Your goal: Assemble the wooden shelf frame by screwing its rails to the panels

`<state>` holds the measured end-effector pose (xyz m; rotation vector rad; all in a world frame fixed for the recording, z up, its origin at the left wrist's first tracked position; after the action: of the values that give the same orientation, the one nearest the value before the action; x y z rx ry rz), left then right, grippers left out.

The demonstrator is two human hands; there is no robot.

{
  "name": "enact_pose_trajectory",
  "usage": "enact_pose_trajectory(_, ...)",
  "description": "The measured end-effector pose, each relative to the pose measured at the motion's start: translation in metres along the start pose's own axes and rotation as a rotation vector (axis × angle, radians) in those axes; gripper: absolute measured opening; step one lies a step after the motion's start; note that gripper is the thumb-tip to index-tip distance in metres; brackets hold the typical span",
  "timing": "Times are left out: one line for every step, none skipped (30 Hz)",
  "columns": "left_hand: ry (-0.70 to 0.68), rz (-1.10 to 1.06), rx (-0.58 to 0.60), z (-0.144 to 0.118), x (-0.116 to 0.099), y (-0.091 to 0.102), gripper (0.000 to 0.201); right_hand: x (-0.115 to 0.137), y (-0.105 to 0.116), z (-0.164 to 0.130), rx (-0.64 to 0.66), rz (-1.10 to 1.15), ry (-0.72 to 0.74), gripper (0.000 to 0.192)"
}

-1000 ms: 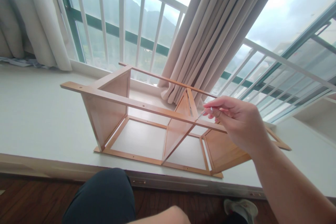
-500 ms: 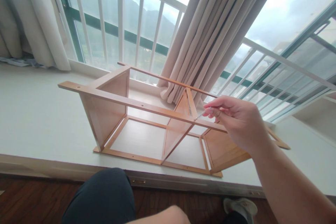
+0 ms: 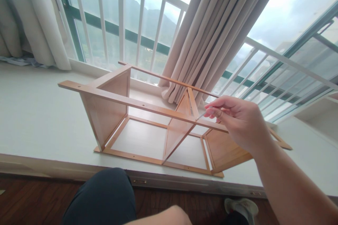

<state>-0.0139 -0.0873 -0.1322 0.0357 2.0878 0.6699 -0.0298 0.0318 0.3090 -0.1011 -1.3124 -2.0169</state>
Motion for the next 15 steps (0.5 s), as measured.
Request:
enact_pose_trajectory(0.001, -0.001, 0.0, -0.0003, -0.0002, 0.0003, 0.034, -0.0003, -0.0002, 0.0001, 0.0, -0.004, -0.001, 0.017)
enact_pose_trajectory(0.001, -0.002, -0.001, -0.0005, -0.0004, 0.0006, 0.034, -0.0007, -0.0004, 0.0002, -0.001, -0.008, -0.001, 0.017)
enact_pose_trajectory(0.002, -0.002, -0.002, -0.0007, -0.0006, 0.0009, 0.034, -0.001, -0.0005, 0.0003, -0.001, -0.013, -0.001, 0.017)
enact_pose_trajectory(0.002, -0.002, -0.003, -0.0009, -0.0009, 0.0013, 0.034, -0.0013, -0.0004, 0.0003, -0.002, -0.018, -0.002, 0.018)
enact_pose_trajectory(0.003, -0.001, -0.003, -0.0011, -0.0012, 0.0017, 0.034, -0.0015, -0.0004, 0.0003, -0.001, -0.021, -0.002, 0.018)
enact_pose_trajectory(0.003, 0.001, -0.003, -0.0012, -0.0015, 0.002, 0.034, -0.0016, -0.0004, 0.0003, 0.001, -0.024, -0.002, 0.018)
enact_pose_trajectory(0.002, 0.003, -0.003, -0.0013, -0.0018, 0.0023, 0.034, -0.0016, -0.0004, 0.0003, 0.006, -0.029, -0.003, 0.018)
enact_pose_trajectory(0.002, 0.005, -0.002, -0.0014, -0.002, 0.0026, 0.035, -0.0015, -0.0005, 0.0003, 0.01, -0.035, -0.003, 0.019)
enact_pose_trajectory(0.001, 0.006, -0.001, -0.0016, -0.0023, 0.0028, 0.034, -0.0015, -0.0004, 0.0004, 0.013, -0.041, -0.004, 0.02)
enact_pose_trajectory(0.0, 0.007, 0.0, -0.0017, -0.0025, 0.0029, 0.034, -0.0015, -0.0002, 0.0005, 0.012, -0.046, -0.004, 0.02)
enact_pose_trajectory(-0.001, 0.008, 0.002, -0.0018, -0.0028, 0.0029, 0.035, -0.0015, -0.0001, 0.0005, 0.012, -0.049, -0.005, 0.021)
enact_pose_trajectory(-0.002, 0.009, 0.003, -0.002, -0.003, 0.0028, 0.035, -0.0016, 0.0, 0.0006, 0.011, -0.049, -0.007, 0.021)
enact_pose_trajectory(-0.003, 0.01, 0.005, -0.0022, -0.0031, 0.0027, 0.035, -0.0017, -0.0001, 0.0005, 0.012, -0.047, -0.008, 0.021)
enact_pose_trajectory(-0.003, 0.01, 0.007, -0.0024, -0.0032, 0.0025, 0.035, -0.0019, -0.0002, 0.0005, 0.013, -0.045, -0.009, 0.022)
enact_pose_trajectory(-0.003, 0.01, 0.009, -0.0027, -0.0033, 0.0024, 0.036, -0.0021, -0.0004, 0.0004, 0.016, -0.045, -0.011, 0.022)
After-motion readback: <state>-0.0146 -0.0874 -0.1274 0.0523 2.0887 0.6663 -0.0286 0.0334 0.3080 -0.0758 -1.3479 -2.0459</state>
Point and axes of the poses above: each hand's wrist, its own z-axis towards the middle knuckle, its own y-axis out of the back of the hand, x = y × z, the point moved 6 cm from there along z, towards the middle knuckle, and after that the axes turned 10 degrees about -z, right-handed, at the moved point
